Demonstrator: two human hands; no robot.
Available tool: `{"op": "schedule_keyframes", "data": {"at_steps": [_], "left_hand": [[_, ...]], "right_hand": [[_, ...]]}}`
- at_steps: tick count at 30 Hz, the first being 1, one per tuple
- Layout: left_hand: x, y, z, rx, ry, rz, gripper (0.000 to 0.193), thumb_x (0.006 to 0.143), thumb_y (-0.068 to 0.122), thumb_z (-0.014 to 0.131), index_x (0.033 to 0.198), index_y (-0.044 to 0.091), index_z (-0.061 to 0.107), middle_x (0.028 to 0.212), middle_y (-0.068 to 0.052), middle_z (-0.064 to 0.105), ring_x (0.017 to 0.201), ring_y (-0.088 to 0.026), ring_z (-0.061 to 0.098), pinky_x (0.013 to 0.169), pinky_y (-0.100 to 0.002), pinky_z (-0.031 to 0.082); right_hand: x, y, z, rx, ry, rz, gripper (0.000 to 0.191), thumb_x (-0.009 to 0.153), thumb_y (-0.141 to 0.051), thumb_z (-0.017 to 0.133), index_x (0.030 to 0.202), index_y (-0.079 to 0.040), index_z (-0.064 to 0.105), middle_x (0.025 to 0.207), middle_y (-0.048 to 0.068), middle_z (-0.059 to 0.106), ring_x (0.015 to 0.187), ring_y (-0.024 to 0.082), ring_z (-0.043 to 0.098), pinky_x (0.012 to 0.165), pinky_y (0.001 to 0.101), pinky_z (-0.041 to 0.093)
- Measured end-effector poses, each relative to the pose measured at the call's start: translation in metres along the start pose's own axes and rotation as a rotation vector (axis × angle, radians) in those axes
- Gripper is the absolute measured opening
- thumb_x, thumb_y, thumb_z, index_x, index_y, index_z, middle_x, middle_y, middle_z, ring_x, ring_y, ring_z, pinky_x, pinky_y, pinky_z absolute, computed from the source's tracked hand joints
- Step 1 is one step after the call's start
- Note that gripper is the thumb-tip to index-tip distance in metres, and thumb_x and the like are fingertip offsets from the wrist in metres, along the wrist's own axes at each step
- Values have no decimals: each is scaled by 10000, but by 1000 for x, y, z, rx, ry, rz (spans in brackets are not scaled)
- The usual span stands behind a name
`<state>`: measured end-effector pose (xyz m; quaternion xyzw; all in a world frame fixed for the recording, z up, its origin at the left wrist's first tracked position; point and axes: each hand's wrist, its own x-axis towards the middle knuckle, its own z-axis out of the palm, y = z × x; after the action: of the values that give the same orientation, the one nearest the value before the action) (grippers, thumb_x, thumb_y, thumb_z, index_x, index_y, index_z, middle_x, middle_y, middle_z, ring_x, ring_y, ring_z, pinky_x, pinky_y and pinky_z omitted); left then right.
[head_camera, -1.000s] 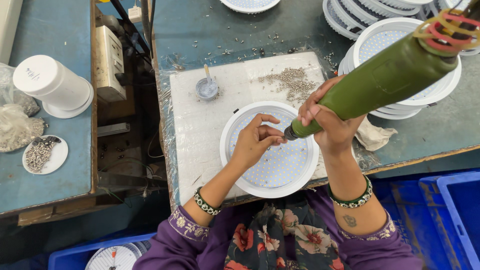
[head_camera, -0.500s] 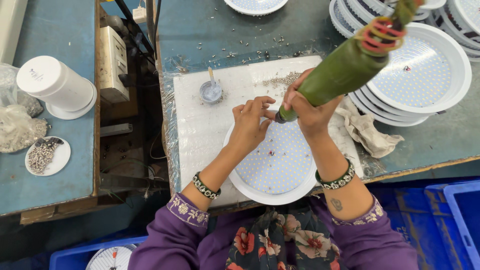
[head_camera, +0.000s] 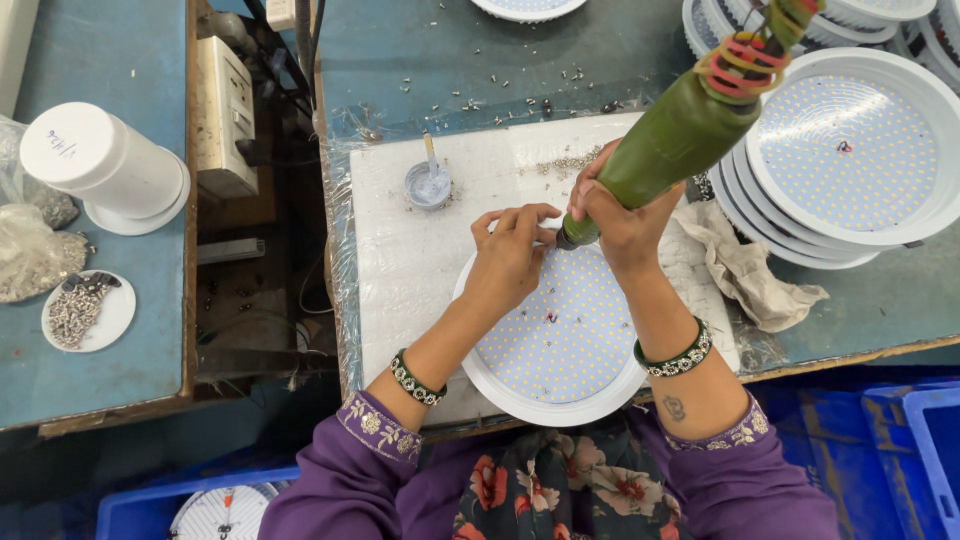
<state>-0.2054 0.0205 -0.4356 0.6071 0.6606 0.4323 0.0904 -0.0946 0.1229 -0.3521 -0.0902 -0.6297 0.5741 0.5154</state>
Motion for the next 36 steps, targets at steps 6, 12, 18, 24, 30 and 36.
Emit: {"op": "schedule_keyframes", "data": {"at_steps": [6,12,18,24,30,36], "left_hand": [[3,2,-8,149,124,-18,473,791,57,749,1225,125,575,1042,-65,675,1052,-272,602,899,-461,374],[11,-17,-2,299,51,-147,228,869,204,769,1052,108,673,940,-84,590,861,-277,611,716,-430,483],[14,-27,2,261,28,-176,184,876,201,755,1017,97,700,896,-82,567,837,-269,602,721,-416,496],[17,-27,0,227,8,-187,159,896,194,744,1010,91,705,896,-84,568,830,-270,601,727,-417,496],[20,-26,-1,230,3,-194,135,902,180,736,988,84,698,899,-92,572,847,-280,605,739,-423,492],[21,-25,0,218,20,-191,146,897,185,729,991,80,691,892,-92,566,832,-283,595,725,-423,488]], "right_hand": [[10,13,1,-1,-23,87,69,896,105,598,908,50,559,712,102,598,581,170,606,556,303,519],[15,27,-1,-12,-35,160,78,905,96,618,909,46,557,724,94,602,579,165,609,537,297,512],[16,32,-6,27,-113,153,93,923,90,622,910,36,547,778,96,596,588,155,602,552,296,531],[14,40,-7,16,-137,188,144,921,68,646,987,25,526,796,96,610,635,145,606,549,274,503],[11,44,-13,15,-165,187,175,951,73,650,1023,14,501,811,103,607,636,143,599,560,274,504],[14,46,-26,141,-110,204,206,919,89,612,1048,-13,487,791,95,584,607,152,592,595,315,537]]}}
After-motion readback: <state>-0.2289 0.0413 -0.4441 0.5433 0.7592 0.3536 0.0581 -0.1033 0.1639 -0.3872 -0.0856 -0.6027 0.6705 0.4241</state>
